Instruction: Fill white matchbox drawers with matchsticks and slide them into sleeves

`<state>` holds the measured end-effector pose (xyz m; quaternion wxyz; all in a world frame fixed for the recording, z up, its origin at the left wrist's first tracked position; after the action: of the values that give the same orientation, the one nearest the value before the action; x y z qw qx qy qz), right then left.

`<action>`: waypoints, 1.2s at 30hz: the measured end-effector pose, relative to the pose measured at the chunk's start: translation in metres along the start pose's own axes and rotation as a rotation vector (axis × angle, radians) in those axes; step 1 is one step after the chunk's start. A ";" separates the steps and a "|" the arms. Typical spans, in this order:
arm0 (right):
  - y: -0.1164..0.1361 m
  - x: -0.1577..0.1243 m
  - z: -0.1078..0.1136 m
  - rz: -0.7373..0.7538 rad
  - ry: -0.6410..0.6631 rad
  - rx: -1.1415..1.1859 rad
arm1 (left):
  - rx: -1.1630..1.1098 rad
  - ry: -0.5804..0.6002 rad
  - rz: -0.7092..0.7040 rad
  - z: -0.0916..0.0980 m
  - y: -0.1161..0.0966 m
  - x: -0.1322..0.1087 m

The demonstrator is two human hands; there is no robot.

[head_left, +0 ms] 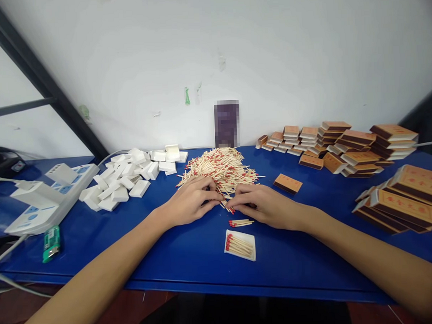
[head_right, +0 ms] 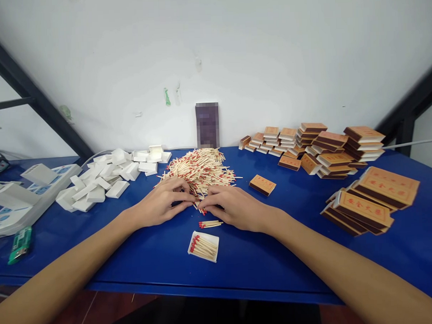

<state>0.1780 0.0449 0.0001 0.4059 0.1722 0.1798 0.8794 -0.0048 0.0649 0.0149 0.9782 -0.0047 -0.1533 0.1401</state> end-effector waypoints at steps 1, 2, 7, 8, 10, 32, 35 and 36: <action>0.000 0.000 0.000 -0.003 0.000 -0.002 | 0.000 0.000 0.001 0.000 0.000 0.000; 0.000 -0.001 0.000 -0.004 0.001 -0.003 | -0.001 -0.001 0.002 0.000 0.000 0.000; -0.001 -0.002 0.001 -0.016 0.008 -0.015 | 0.019 -0.014 0.038 -0.002 0.004 -0.001; -0.001 -0.002 0.001 -0.020 0.011 -0.017 | 0.030 -0.024 0.047 -0.002 0.005 -0.001; -0.001 -0.002 0.002 -0.025 0.015 -0.018 | 0.043 -0.047 0.059 -0.001 0.007 -0.002; 0.001 -0.008 0.006 -0.039 0.060 -0.037 | -0.013 0.008 0.004 0.002 -0.004 0.000; -0.001 -0.009 0.006 -0.055 0.048 -0.043 | -0.007 -0.002 0.021 0.002 -0.003 -0.001; -0.002 -0.009 0.006 -0.062 0.043 -0.045 | -0.008 -0.006 0.024 0.002 -0.003 -0.001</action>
<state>0.1872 0.0404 0.0035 0.4327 0.1385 0.1736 0.8738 -0.0052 0.0616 0.0164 0.9760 -0.0100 -0.1568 0.1510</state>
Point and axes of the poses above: each hand's wrist, its own x-axis towards the middle knuckle, its own z-axis out of the back of the hand, y = z × x, the point moved 4 cm from there along x, towards the middle knuckle, and after that the axes turned 12 degrees about -z, right-handed, at the moved point
